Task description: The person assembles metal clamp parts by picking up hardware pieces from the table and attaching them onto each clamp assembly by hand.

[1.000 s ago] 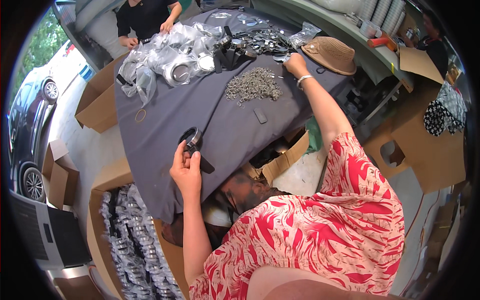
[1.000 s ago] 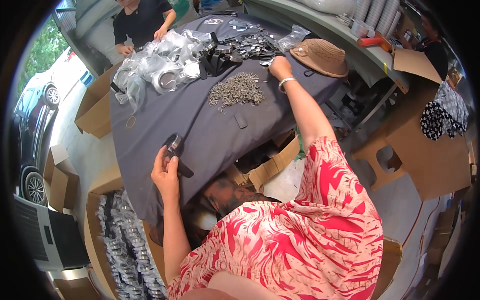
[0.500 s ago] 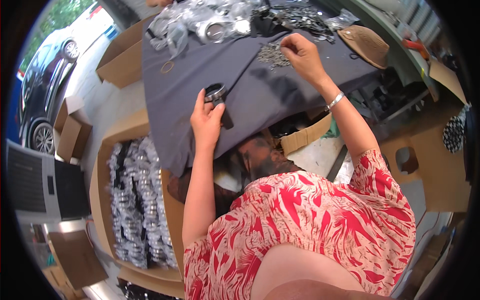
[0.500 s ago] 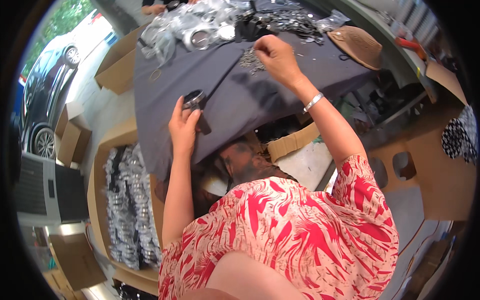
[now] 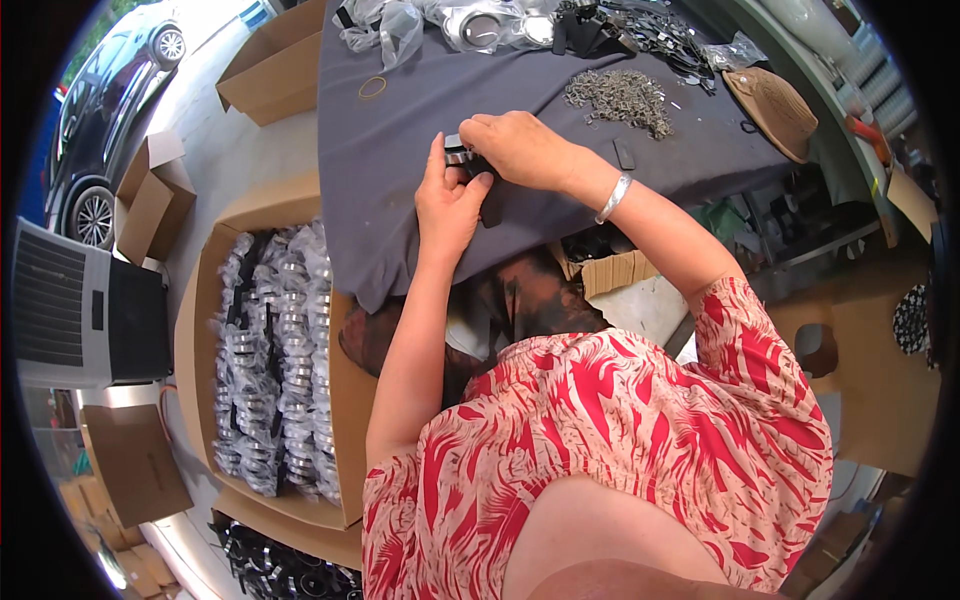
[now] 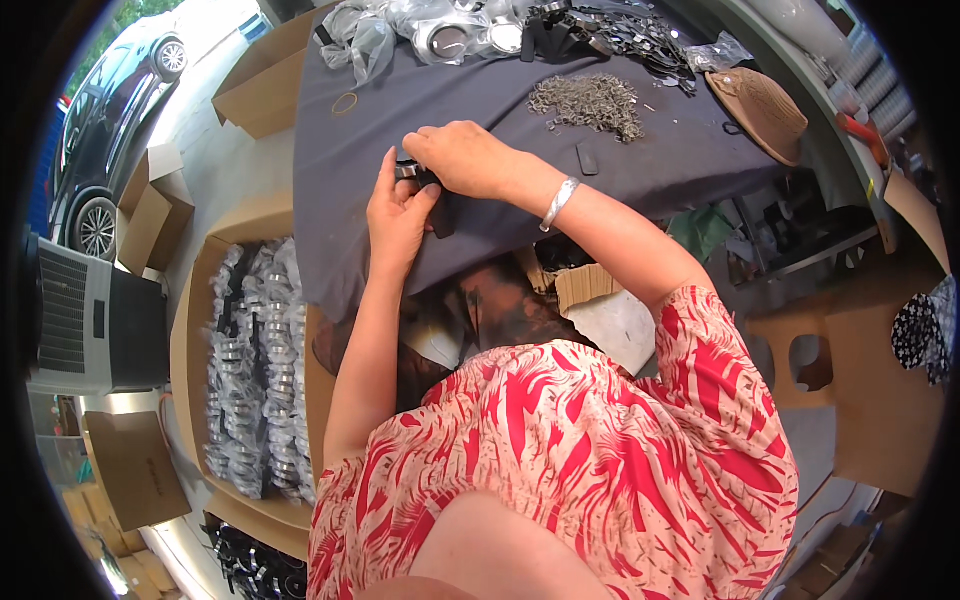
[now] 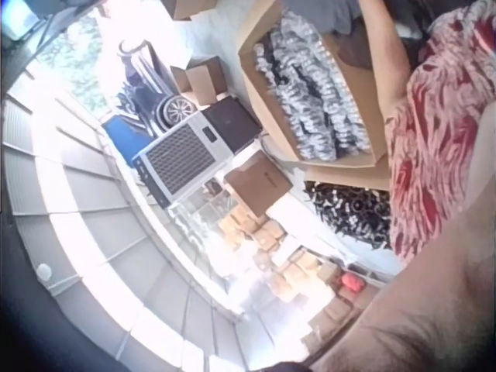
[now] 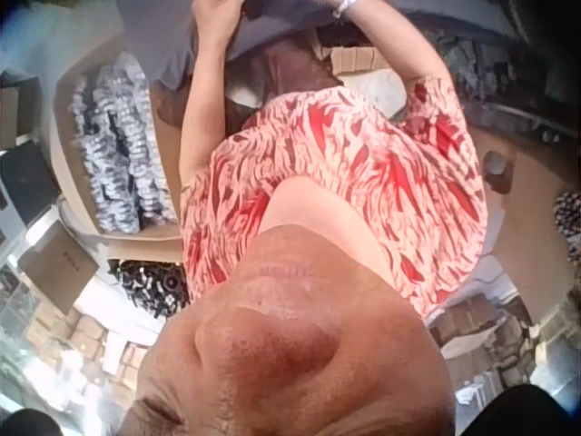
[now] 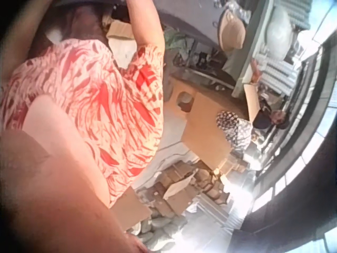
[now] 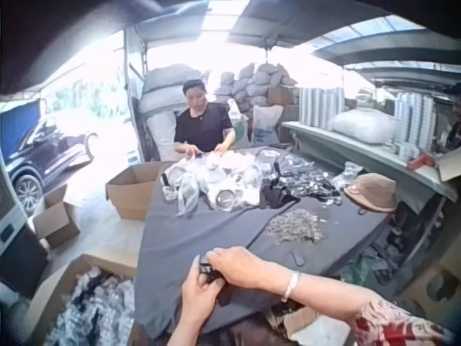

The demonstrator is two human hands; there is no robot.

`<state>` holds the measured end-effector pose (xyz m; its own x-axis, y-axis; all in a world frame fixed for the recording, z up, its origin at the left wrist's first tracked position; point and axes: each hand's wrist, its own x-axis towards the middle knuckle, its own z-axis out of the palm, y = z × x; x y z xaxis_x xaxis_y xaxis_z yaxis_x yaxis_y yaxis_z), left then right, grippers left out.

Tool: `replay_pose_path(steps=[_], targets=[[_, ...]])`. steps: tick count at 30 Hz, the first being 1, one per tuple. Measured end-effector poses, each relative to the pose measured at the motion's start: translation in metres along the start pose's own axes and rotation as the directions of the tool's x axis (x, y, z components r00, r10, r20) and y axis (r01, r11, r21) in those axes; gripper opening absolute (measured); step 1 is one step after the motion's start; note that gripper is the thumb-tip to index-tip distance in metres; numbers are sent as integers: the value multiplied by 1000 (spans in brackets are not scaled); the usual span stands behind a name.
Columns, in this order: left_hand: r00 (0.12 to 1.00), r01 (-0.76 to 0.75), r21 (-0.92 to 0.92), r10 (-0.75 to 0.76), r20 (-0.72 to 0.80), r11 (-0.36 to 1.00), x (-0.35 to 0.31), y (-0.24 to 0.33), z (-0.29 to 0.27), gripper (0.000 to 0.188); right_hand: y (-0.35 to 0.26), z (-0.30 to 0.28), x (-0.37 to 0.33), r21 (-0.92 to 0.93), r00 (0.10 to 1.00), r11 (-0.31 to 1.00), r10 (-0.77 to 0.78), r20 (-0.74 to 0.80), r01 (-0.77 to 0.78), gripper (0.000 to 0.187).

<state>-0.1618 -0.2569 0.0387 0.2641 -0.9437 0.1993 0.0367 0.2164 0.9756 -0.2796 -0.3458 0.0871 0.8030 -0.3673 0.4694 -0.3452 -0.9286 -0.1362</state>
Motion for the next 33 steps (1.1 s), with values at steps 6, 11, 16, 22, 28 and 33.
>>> replay_pose_path(steps=[6,11,16,22,28,33], targets=[[1000,-11,-20,11,-6,1000,2,-6,0,60,5,0,0,38,994,993,-110,6,110,10],[1000,-20,1,20,-12,1000,2,-3,2,55,8,0,-2,60,987,986,-156,-36,158,8],[1000,-17,-22,17,-7,1000,2,-4,1,48,6,4,-6,104,982,979,-164,-96,173,10],[1000,2,-47,-2,-5,999,5,-4,1,35,6,15,-14,258,962,963,-4,-272,76,14],[989,-12,50,19,-149,999,7,0,9,13,9,22,-16,116,929,977,-131,-345,180,7],[989,26,67,-16,-145,997,6,10,18,9,5,12,-27,129,923,982,-77,-376,135,12]])
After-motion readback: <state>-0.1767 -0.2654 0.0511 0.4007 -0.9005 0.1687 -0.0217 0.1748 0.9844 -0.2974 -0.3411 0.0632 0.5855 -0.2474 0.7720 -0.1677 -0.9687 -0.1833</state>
